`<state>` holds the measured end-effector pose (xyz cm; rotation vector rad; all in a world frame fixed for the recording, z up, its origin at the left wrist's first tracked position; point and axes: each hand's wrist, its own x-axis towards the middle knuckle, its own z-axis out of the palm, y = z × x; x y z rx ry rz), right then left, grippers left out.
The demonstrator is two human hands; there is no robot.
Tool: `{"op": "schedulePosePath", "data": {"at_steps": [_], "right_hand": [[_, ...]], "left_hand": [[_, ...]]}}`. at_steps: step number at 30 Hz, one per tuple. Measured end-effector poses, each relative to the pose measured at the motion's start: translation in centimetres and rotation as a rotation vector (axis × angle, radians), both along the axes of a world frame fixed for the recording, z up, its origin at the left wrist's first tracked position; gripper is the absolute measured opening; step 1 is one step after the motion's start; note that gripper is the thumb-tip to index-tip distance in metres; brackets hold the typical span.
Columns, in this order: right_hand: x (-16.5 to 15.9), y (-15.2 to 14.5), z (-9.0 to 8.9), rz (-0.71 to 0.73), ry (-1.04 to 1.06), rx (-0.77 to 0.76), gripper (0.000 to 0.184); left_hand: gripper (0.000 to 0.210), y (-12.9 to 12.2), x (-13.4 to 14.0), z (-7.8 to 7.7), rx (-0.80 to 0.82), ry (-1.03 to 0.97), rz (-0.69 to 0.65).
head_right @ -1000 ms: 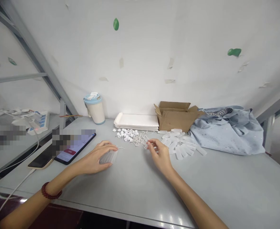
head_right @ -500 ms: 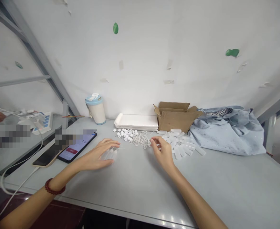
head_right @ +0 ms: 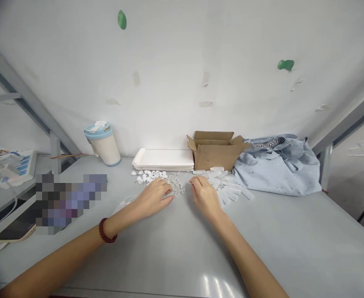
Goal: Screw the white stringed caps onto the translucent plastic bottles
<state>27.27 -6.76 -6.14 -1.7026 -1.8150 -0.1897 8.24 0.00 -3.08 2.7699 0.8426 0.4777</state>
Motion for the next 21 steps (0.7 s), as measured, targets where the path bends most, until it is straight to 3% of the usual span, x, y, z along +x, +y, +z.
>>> {"op": "schedulePosePath", "data": {"at_steps": [4,8,21], "right_hand": [[0.5,0.2,-0.1,-0.011,-0.091,-0.051,0.028],[1.2,0.4,-0.2,-0.016,-0.155,-0.102,0.029],[1.6,0.0,0.2,-0.102,-0.235,-0.308,0.03]], "left_hand": [[0.015,-0.1,1.5,-1.3,0.024,0.05,0.01],[0.021,-0.5,1.5,-1.4,0.008,0.039,0.021],[0.015,-0.5,-4.0,0.4,-0.283,-0.274,0.266]]}}
